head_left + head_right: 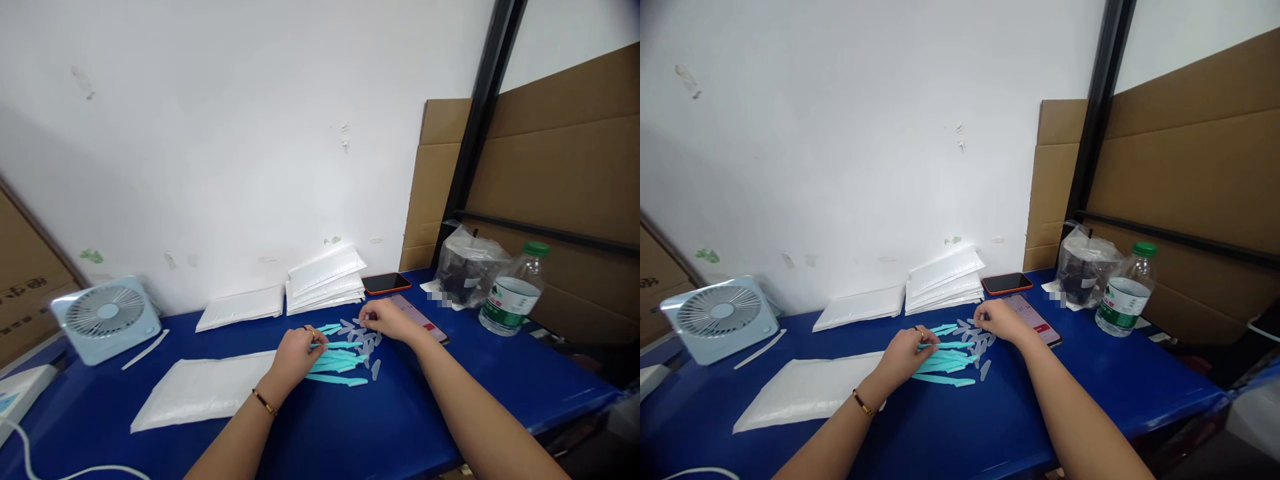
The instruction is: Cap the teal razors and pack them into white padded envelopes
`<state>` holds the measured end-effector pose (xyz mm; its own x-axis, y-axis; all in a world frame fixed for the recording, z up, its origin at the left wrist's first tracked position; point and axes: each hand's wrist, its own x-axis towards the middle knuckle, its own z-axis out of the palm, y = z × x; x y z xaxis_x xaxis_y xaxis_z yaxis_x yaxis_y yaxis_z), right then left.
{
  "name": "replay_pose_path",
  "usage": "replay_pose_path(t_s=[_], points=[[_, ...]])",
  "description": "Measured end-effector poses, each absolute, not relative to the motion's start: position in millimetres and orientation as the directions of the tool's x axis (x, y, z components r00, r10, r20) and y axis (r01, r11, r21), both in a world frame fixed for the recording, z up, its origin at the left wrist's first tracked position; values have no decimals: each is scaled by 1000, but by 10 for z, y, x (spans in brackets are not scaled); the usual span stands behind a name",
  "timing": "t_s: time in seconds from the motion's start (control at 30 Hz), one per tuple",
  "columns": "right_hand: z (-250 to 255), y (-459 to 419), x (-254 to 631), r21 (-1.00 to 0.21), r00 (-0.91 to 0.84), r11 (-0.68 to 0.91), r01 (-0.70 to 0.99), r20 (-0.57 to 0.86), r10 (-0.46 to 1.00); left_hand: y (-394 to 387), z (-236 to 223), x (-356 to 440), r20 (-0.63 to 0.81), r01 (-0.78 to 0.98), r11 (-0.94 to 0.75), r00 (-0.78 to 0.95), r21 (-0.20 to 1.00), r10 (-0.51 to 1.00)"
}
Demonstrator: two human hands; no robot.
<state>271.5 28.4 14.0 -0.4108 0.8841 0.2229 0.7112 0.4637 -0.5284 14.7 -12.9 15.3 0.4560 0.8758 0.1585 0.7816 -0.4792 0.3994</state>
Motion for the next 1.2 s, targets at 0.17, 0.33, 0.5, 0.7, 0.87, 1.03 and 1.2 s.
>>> replay_pose_path(t_s=[0.17, 0.33, 0.5, 0.7, 0.87, 1.03, 1.2], points=[[215, 236, 2729, -642, -382, 438, 629, 236, 894, -77, 159, 58, 230, 711, -417, 350, 566, 908], [232, 213, 2690, -704, -365, 426, 568, 248, 897, -42, 174, -1, 226, 632, -369, 298, 681, 927], [291, 200, 2672, -729, -314, 479, 489, 365, 876, -62, 245, -34, 215, 593, -381, 333, 709, 918], [361, 149, 2638, -768, -323, 492, 409, 382, 866, -65, 259, -52, 178, 661, -354, 320, 662, 930], [352, 126, 2591, -784, -360, 480, 394, 349, 865, -60, 248, -35, 168, 677, -359, 332, 643, 928], [353, 122, 2584, -776, -370, 470, 421, 326, 870, -55, 244, -30, 167, 683, -355, 328, 638, 930], [334, 101, 2509, -779, -389, 482, 401, 332, 859, -53, 234, -22, 176, 657, -376, 350, 654, 920]])
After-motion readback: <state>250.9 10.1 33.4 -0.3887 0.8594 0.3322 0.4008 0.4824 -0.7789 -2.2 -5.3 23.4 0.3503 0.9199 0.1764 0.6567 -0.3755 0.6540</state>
